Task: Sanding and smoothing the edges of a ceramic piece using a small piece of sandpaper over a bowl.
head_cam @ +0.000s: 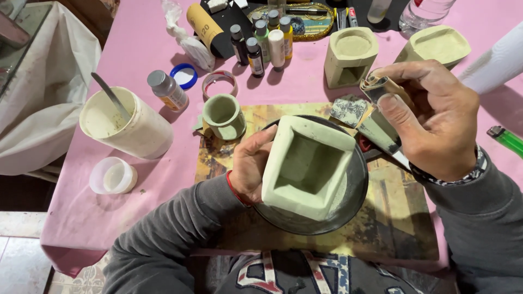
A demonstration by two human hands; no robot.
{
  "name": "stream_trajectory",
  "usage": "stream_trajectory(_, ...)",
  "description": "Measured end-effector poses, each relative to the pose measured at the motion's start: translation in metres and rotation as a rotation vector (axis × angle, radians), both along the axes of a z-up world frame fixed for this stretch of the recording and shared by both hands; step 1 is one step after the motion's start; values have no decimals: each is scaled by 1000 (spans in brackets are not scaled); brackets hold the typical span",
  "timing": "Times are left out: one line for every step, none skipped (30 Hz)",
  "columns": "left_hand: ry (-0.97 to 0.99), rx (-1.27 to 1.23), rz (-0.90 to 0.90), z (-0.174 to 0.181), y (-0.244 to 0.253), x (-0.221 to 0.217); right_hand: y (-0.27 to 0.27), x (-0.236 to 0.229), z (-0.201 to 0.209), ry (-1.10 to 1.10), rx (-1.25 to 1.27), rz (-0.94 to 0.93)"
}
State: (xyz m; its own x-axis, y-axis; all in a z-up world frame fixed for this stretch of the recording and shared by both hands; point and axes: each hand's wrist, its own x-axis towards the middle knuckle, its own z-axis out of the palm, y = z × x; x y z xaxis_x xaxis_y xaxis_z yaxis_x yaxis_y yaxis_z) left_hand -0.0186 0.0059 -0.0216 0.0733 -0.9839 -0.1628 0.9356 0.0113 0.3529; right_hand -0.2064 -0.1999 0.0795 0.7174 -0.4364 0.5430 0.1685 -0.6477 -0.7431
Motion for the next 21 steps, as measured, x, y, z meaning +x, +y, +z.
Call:
stream_trajectory(1, 2, 1, -1, -1, 1, 2, 1, 2, 1, 2, 1)
stream_trajectory(19, -19, -20, -3, -1, 2, 3, 1, 3, -3, 35, 7)
stream_trajectory(37, -40, -39, -5, -1, 2, 5, 2, 5, -6, 68, 13)
stream_trajectory(39, -39, -37, 9, -1, 0, 6, 2, 7, -4, 70, 15)
stream_trajectory(19, -65, -75, 23, -2, -3, 7, 3, 9, -3, 53, 14)
stream_trajectory(1, -90, -112, 37, -2, -5, 8, 3, 11, 1, 37, 15)
stream_trajectory(4, -87, -109, 39, -1, -7, 7, 3, 9, 4, 40, 17)
stream_trajectory(-98, -145, -99, 42, -1, -8, 5, 3, 7, -4, 29, 20)
stream_trajectory(-200, -202, -90, 45, -1, -9, 4, 3, 6, -13, 18, 23)
stream_trajectory(-199, -200, -88, 41, 0, -8, 3, 3, 6, -11, 20, 25)
stream_trajectory(-269, -311, -88, 38, 2, -7, 3, 3, 6, -3, 38, 19)
stream_trajectory(-341, -421, -88, 34, 3, -5, 3, 4, 6, 5, 56, 13)
stream_trajectory(-342, -420, -86, 16, 4, 2, 1, 3, 4, 5, 57, 15)
stream_trajectory(-402, -357, -47, -4, 5, 8, -1, 2, 1, 5, 58, 16)
stream_trajectory(-462, -294, -7, -23, 8, 14, -2, 2, -1, 5, 59, 16)
stream_trajectory(-463, -290, 2, -21, 9, 16, 0, 2, 0, 5, 61, 25)
stream_trajectory(-581, -297, 34, -19, 11, 18, 3, 2, 2, 7, 53, 21)
stream_trajectory(-699, -302, 66, -17, 13, 21, 5, 2, 3, 9, 46, 16)
stream_trajectory(-701, -296, 74, -12, 13, 19, 4, 2, 3, 9, 49, 26)
stream_trajectory(-681, -319, 91, -6, 12, 18, 2, 1, 2, 8, 56, 67)
stream_trajectory(-662, -342, 107, 0, 11, 17, 1, 0, 1, 7, 63, 108)
